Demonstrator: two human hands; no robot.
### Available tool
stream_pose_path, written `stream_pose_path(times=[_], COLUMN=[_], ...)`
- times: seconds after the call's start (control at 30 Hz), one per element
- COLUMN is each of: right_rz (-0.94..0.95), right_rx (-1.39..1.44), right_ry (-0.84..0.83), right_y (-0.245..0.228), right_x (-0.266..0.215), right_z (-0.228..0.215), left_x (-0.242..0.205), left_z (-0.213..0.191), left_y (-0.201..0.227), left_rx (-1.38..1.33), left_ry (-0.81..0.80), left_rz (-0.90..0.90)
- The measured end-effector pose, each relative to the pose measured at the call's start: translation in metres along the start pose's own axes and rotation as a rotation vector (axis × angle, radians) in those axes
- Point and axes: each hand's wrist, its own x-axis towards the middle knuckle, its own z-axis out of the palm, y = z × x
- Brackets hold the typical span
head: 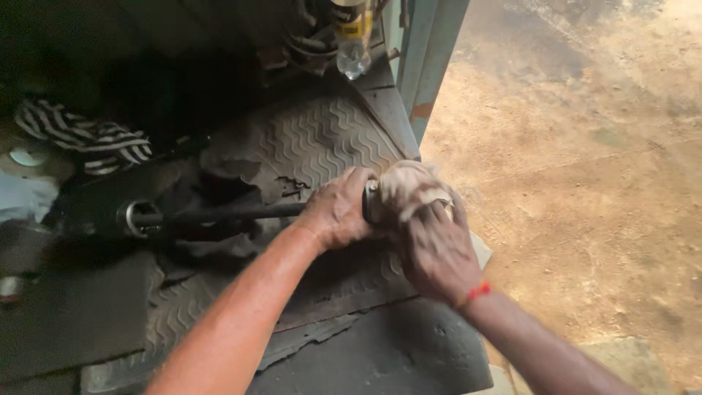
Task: The person uses a metal file to scrape and clean a cylindrical mechanical part, likely a driveshaft or axle component, resting on a rubber mat. They repeatedly wipe the part with a cloth to remove debris and inspect the surface.
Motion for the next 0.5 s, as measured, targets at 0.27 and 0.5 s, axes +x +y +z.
stream_pose_path(times=[0.27, 0.5], right_rz=[0.103, 0.442], right_rx=[0.422, 1.302], right_ry=[-0.229, -0.074], right_y=[0.044, 0.066], right_x=[0.048, 0.083], right_z=[0.021, 0.032], left_x=[-0.012, -0.037], left_z=[0.012, 0.02], left_y=[0.002, 0.003], left_rx=[0.056, 0.135], left_ry=[0.058, 0.179], left_rz=[-0.001, 0.209])
